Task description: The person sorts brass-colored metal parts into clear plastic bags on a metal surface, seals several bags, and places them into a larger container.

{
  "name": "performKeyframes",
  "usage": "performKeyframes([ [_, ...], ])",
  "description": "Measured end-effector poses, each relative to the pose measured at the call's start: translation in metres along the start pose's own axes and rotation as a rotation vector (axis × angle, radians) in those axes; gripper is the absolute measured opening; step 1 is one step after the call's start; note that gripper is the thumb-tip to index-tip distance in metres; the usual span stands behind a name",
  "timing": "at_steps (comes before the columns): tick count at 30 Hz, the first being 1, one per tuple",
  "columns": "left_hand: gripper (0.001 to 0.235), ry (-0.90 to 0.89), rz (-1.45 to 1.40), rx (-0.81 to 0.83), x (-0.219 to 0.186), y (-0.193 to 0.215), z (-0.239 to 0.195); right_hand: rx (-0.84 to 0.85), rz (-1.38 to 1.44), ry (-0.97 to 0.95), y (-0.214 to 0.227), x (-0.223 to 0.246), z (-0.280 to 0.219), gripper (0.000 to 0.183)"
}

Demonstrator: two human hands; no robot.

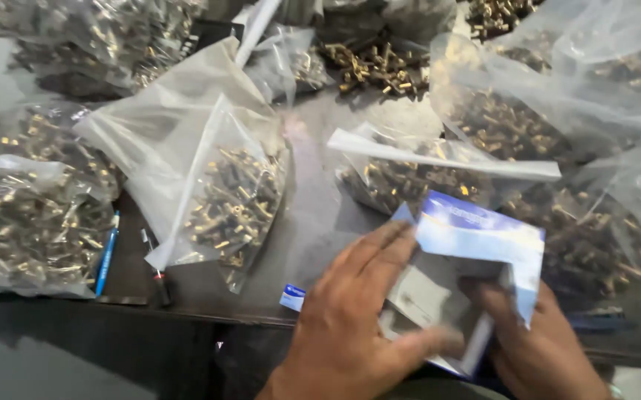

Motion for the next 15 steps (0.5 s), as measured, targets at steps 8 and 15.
performKeyframes([
  [8,0.070,0.247,-0.081,-0.489,0.049,0.100,-0.026,0.502,-0.122,0.064,-0.173,0.042,-0.038,0.041],
  [15,0.061,0.225,0.374,-0.779,0.086,0.297,-0.009,0.465,-0.855,0.338,-0.200,0.014,-0.016,0.046],
])
Point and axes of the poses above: each hand's wrist, its own z-axis towards the middle knuckle, its own y-axis out of the back of the hand, x = y × z, the point moved 7 cm from there along z, towards the middle knuckle, and after that the axes turned 12 degrees about -y, right-handed, at the moved point
